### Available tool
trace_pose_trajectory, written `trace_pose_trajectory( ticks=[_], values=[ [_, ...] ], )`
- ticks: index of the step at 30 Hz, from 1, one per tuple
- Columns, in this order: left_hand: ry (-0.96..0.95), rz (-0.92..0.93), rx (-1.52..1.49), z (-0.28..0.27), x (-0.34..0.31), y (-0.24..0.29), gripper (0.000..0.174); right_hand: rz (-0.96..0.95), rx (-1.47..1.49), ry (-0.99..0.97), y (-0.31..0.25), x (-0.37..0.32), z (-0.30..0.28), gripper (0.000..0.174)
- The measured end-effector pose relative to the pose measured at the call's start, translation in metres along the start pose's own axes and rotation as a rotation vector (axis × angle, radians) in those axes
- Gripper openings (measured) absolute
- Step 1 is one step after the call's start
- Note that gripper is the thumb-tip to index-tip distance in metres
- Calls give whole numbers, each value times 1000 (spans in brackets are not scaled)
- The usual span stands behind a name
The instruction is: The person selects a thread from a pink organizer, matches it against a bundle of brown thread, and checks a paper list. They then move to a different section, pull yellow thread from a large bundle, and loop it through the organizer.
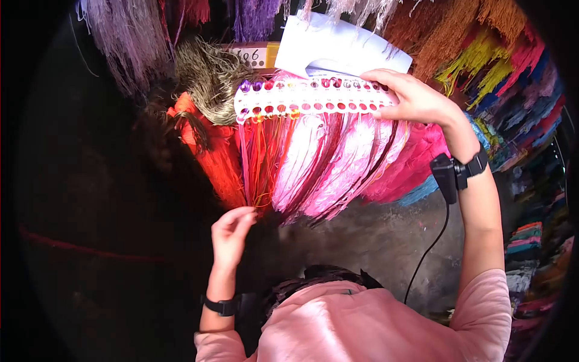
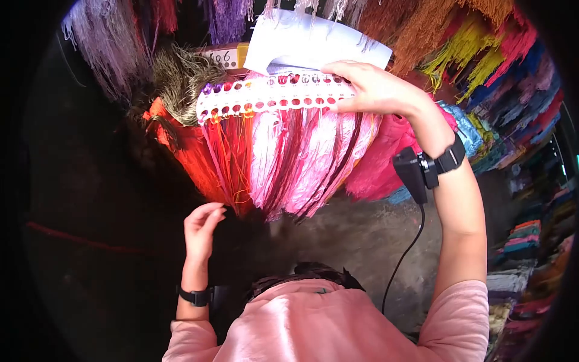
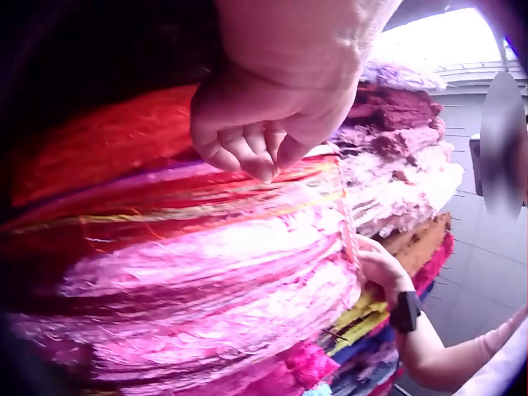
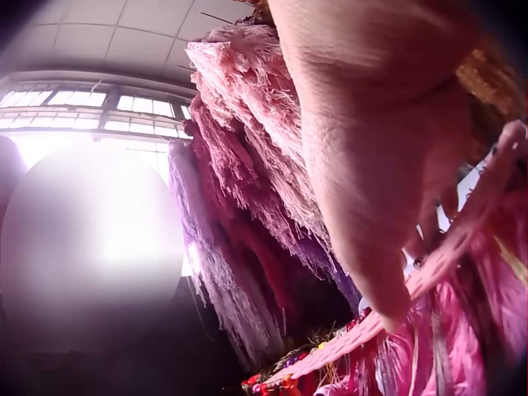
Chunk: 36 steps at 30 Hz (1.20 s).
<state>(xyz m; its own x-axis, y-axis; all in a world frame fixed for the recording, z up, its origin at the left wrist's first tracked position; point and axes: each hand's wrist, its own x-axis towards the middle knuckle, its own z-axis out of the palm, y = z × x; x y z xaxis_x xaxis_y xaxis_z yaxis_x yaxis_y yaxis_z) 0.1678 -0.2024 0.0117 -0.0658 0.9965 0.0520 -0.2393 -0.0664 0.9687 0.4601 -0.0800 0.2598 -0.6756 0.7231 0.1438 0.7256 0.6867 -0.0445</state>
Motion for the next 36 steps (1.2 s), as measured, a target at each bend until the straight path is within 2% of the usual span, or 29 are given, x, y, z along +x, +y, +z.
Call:
trace_pose_trajectory(
  ticks=[1, 3, 6, 8, 9, 11, 14, 15, 18, 19, 23, 28, 30, 32, 36],
  values=[
    [-44, 54, -11, 14, 4, 8, 13, 6, 15, -32, 4, 4, 0, 57],
    [-106, 305, 93, 34, 15, 24, 13, 21, 64, -82, 7, 10, 3, 61],
    [-19, 504, 122, 57, 38, 45, 13, 15, 33, -85, 3, 12, 6, 62],
    [113, 536, 207, 66, 52, 56, 14, -53, -93, -5, 6, 13, 10, 63],
    [150, 525, 152, 70, 58, 56, 15, -90, -179, 49, 4, 10, 13, 63],
    [135, 544, 110, 71, 60, 57, 15, -200, -297, 218, -1, 5, 18, 64],
    [105, 517, 78, 69, 51, 64, 15, -165, -208, 292, -28, -11, 10, 65],
    [106, 537, 66, 68, 48, 65, 15, -171, -222, 311, -35, -18, 9, 66],
    [93, 597, 53, 68, 38, 77, 16, -14, -205, 254, -62, -38, -2, 62],
    [86, 619, 51, 68, 36, 84, 16, -52, -172, 319, -62, -43, -1, 63],
    [-68, 630, 32, 77, 28, 110, 18, 81, -34, 337, -74, -71, -13, 66],
    [-136, 666, 12, 114, 22, 122, 17, 253, -3, 353, -84, -128, -27, 65],
    [-233, 671, -27, 136, 13, 129, 18, 286, -15, 370, -88, -156, -38, 64],
    [-376, 600, -74, 158, -2, 136, 20, 328, -10, 414, -91, -187, -44, 64],
    [-532, 605, -74, 205, -29, 140, 21, 357, -12, 488, -94, -251, -55, 63]
  ],
)
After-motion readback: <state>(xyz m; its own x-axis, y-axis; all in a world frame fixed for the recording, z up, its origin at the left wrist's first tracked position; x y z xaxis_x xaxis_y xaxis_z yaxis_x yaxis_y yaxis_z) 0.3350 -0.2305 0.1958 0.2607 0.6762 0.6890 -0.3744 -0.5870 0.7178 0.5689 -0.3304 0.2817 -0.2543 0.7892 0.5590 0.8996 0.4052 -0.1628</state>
